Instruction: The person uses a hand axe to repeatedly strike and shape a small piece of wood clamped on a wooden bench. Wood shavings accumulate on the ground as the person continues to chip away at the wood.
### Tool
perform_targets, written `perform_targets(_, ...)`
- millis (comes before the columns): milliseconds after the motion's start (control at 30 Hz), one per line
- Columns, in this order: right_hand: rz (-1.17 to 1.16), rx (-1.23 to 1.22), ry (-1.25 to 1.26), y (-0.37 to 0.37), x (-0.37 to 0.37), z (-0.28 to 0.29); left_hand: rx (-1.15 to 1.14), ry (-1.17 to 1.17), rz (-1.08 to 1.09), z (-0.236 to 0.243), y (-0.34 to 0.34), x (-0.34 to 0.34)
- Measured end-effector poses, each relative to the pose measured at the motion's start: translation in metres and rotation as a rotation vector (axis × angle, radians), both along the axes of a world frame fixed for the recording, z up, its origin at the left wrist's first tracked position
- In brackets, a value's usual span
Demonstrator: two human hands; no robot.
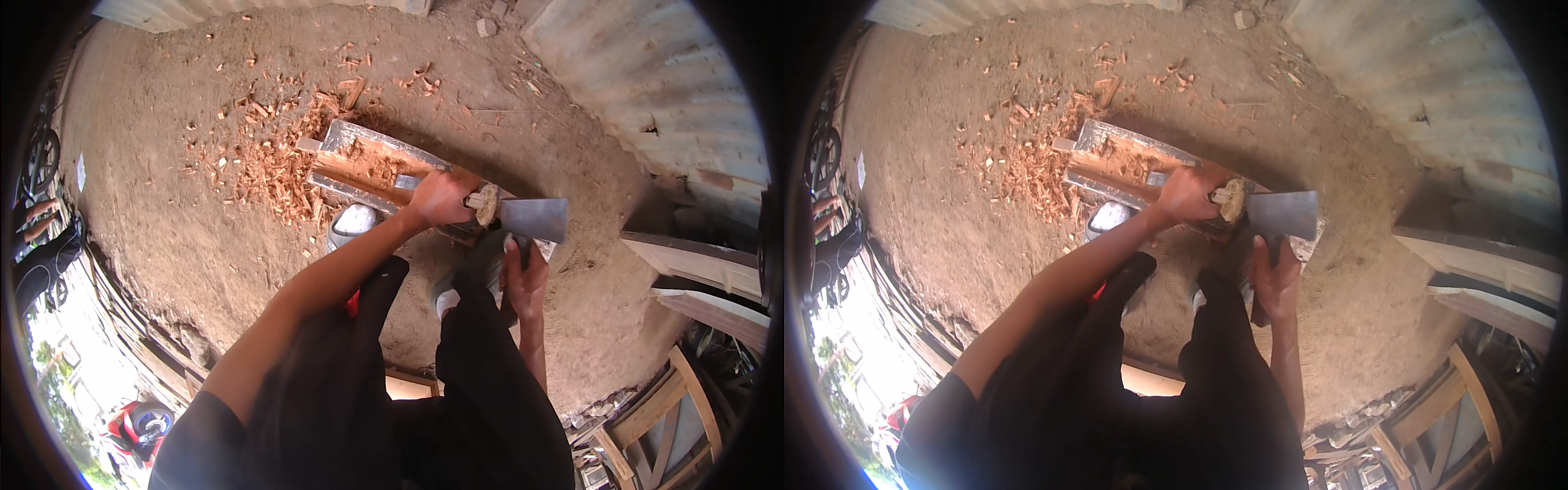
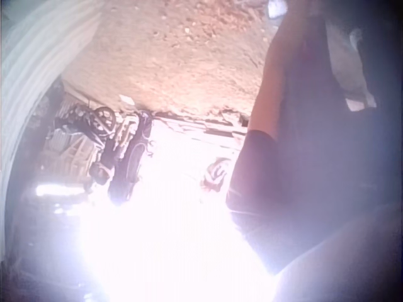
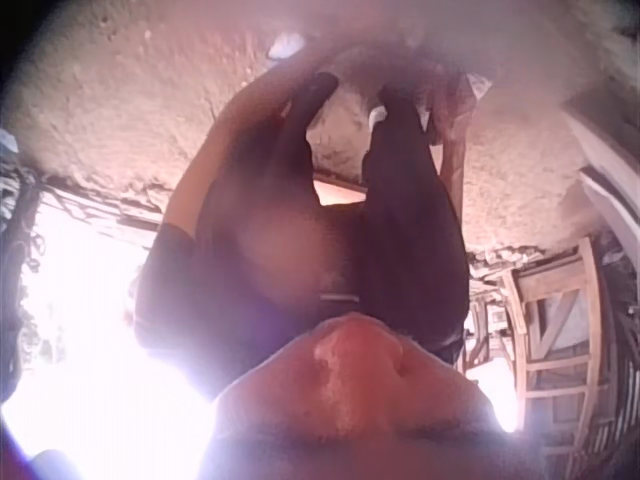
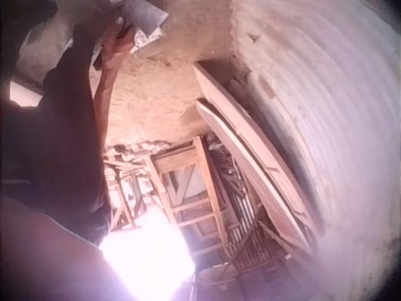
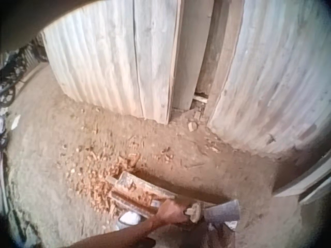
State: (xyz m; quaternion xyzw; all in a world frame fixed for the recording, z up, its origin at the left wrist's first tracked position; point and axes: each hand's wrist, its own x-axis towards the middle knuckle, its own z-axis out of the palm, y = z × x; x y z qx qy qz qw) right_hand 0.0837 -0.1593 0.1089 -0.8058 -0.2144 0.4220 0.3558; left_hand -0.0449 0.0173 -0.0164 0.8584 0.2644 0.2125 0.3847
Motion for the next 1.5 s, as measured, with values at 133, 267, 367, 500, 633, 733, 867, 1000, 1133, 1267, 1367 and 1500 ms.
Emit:
perform_targets(133, -0.253, 0.268, -0.059, -0.004, -0.019, -0.012, -0.045, -0.012, -0.016, 0.009, -0.002, 0.007)
perform_targets(267, 0.044, 0.038, 0.04, 0.005, 0.009, -0.007, -0.04, 0.008, 0.001, 0.007, 0.0, -0.001)
perform_targets(367, -0.203, 0.187, 0.025, 0.007, -0.006, -0.008, -0.037, -0.043, 0.014, 0.004, 0.001, -0.004)
perform_targets(500, 0.065, 0.219, -0.234, -0.01, -0.003, -0.039, -0.077, -0.036, -0.043, 0.01, 0.003, 0.001)
perform_targets(633, 0.006, 0.171, -0.066, -0.002, -0.004, -0.015, -0.038, 0.043, -0.058, 0.001, 0.005, -0.014)
perform_targets(733, 0.127, 0.205, -0.348, -0.019, -0.002, -0.04, -0.026, 0.004, -0.073, 0.004, 0.003, 0.001)
perform_targets(867, 0.085, -0.008, -0.021, 0.003, 0.008, -0.01, -0.032, -0.049, -0.062, 0.0, 0.003, -0.007)
perform_targets(1000, -0.257, 0.208, -0.002, 0.003, -0.015, -0.005, -0.019, 0.09, -0.109, 0.0, 0.001, -0.003)
perform_targets(1133, 0.04, 0.053, -0.105, -0.004, 0.003, -0.023, -0.002, 0.079, -0.131, -0.001, 0.0, -0.001)
perform_targets(1267, -0.068, 0.176, -0.058, 0.008, 0.003, -0.007, 0.003, 0.113, -0.084, 0.0, -0.001, -0.008)
perform_targets(1367, 0.157, 0.153, -0.304, -0.003, 0.004, -0.041, -0.009, 0.119, -0.089, 0.003, -0.002, 0.001)
perform_targets(1500, 0.075, 0.053, -0.121, -0.001, 0.008, -0.019, -0.016, 0.091, -0.103, -0.006, -0.001, -0.009)
